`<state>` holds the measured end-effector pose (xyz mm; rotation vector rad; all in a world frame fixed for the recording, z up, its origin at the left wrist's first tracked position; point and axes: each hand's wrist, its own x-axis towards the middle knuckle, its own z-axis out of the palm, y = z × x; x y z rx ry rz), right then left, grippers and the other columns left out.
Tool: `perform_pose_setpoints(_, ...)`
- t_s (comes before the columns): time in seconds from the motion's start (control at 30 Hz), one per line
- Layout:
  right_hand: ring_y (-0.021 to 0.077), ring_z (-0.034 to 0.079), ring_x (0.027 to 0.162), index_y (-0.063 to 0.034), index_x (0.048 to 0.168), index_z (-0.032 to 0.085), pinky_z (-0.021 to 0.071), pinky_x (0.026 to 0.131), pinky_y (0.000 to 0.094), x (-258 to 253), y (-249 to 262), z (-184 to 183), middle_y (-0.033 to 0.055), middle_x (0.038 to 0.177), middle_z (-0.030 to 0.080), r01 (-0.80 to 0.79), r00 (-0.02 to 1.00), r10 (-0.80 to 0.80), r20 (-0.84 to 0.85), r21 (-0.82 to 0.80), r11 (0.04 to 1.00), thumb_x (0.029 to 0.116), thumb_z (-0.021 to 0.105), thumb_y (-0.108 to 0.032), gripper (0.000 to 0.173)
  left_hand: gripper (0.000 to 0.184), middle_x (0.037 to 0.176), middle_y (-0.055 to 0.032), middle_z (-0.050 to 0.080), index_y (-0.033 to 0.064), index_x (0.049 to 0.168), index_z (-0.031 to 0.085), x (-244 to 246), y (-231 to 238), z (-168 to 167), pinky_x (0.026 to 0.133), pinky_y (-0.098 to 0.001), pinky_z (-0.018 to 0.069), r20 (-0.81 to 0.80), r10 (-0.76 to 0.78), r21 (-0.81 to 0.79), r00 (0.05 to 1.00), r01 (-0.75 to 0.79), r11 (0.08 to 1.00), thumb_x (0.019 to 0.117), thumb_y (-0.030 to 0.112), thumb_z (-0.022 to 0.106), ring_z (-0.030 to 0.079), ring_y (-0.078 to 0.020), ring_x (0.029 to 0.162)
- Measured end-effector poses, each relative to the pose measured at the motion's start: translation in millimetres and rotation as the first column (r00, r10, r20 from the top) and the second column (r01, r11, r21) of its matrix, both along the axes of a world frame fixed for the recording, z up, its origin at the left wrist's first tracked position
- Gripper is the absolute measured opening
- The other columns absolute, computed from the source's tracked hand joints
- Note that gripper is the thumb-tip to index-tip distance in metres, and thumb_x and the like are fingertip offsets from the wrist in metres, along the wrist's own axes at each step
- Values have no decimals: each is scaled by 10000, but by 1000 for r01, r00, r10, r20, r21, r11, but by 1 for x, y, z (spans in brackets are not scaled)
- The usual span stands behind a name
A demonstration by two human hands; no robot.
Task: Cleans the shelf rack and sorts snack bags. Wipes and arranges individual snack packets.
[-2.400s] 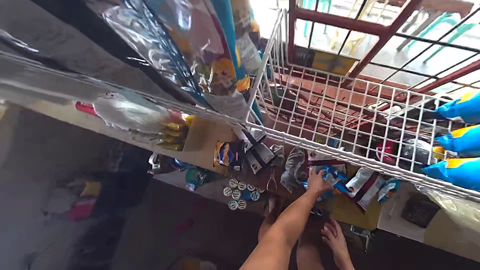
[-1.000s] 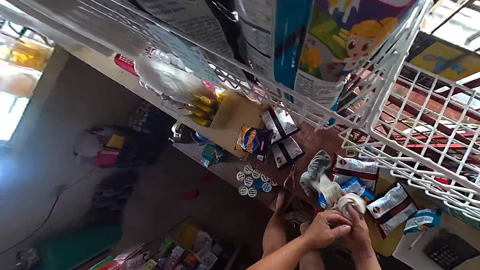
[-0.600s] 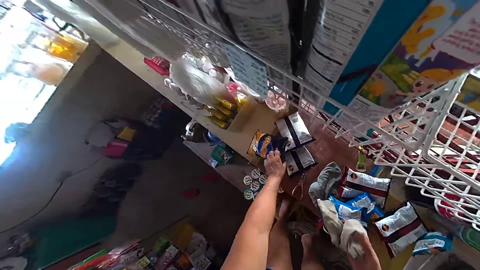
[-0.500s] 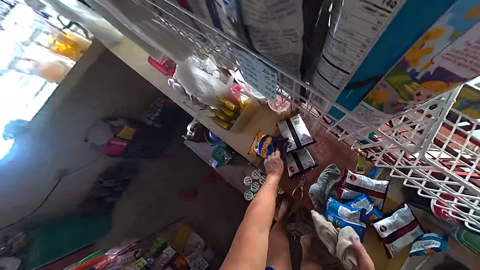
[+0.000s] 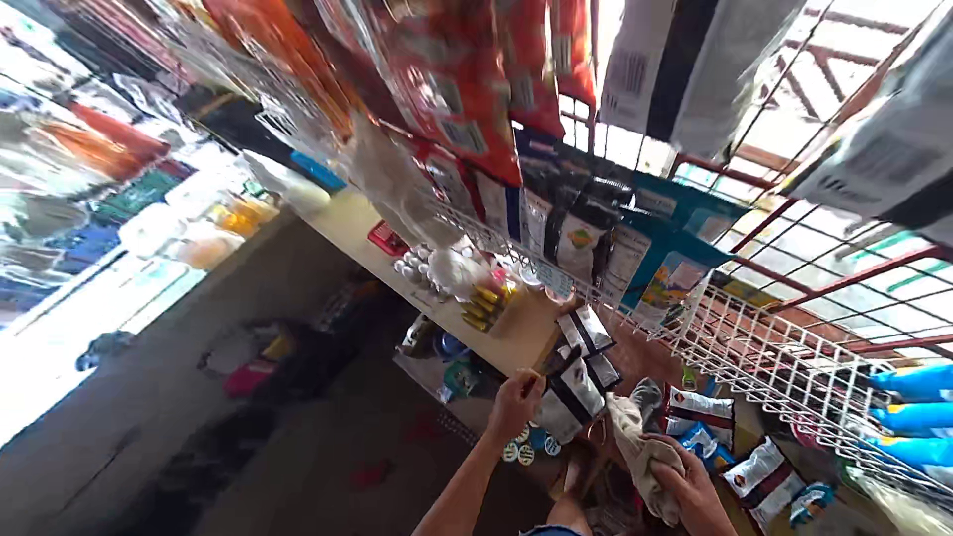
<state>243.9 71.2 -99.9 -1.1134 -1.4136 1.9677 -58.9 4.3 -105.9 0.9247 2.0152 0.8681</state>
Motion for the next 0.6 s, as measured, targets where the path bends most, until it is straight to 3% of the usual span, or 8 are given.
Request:
perform_pose_setpoints(0.1,54,651,1049,38,1201,691,535,950,248,-6,-2,63,92,1134,707,-32,999,35,1,388,921,881,644,-147,373,255,1083,-173,646,-95,1060,649,24,-5,53,893,-336,519,56,-112,153,992,102,983,1020,123,523,620,-177,986)
perform_pose_setpoints(0.23,48,615,1137,-117,1186,711,515,989,203,-31,-15,100,48,1134,676,90,993,16,-120,817,569,946,683,-245,273,255,1323,-168,642,-83,1054,629,56,-2,102,998,-317,498,159,-228,303,961,172,937,1016,120,479,624,-134,1178)
perform_pose_setpoints(0.3,121,520,1335,-190,1244,674,425,1146,294,-48,-18,95,28,1279,625,106,994,-20,-106,938,331,1013,618,-304,264,213,1252,-106,675,-66,1058,620,75,-2,124,967,-268,513,208,-260,367,943,172,914,1009,98,495,637,-58,1107)
perform_pose_setpoints(0.33,180,448,1425,-223,1275,654,343,1212,368,-54,-17,93,33,1383,593,80,996,-62,-68,970,228,1034,576,-355,285,179,1127,-57,682,-62,1063,616,84,-2,135,917,-228,523,219,-281,406,934,175,897,988,61,510,632,-11,1013)
perform_pose_setpoints(0.4,270,391,1473,-273,1315,617,253,1232,467,-57,-8,97,70,1470,553,40,984,-175,-19,992,118,1033,504,-459,357,175,964,-9,652,-67,1092,613,93,3,153,857,-210,532,225,-350,456,909,219,862,980,22,513,619,14,894)
perform_pose_setpoints(0.5,359,477,1416,-138,1252,678,346,1183,560,-49,17,121,192,1408,601,205,934,-329,-139,964,173,1027,545,-403,372,133,934,17,626,-4,1019,587,92,13,171,820,-205,504,115,-517,477,848,410,778,1021,89,492,584,16,865)
perform_pose_setpoints(0.53,386,506,1383,-31,1208,698,382,1166,547,-42,27,133,248,1378,609,268,919,-353,-174,934,236,1013,577,-304,356,173,968,-32,652,-25,1013,591,93,16,176,839,-238,501,57,-567,472,822,478,741,1032,109,482,596,-19,892)
perform_pose_setpoints(0.6,274,600,1285,101,1212,656,476,1102,405,-24,44,163,245,1329,634,297,926,-356,-128,828,476,994,577,-155,345,190,963,-35,645,-27,1004,582,95,21,183,826,-217,495,-16,-635,482,772,563,672,1036,114,460,586,-7,876)
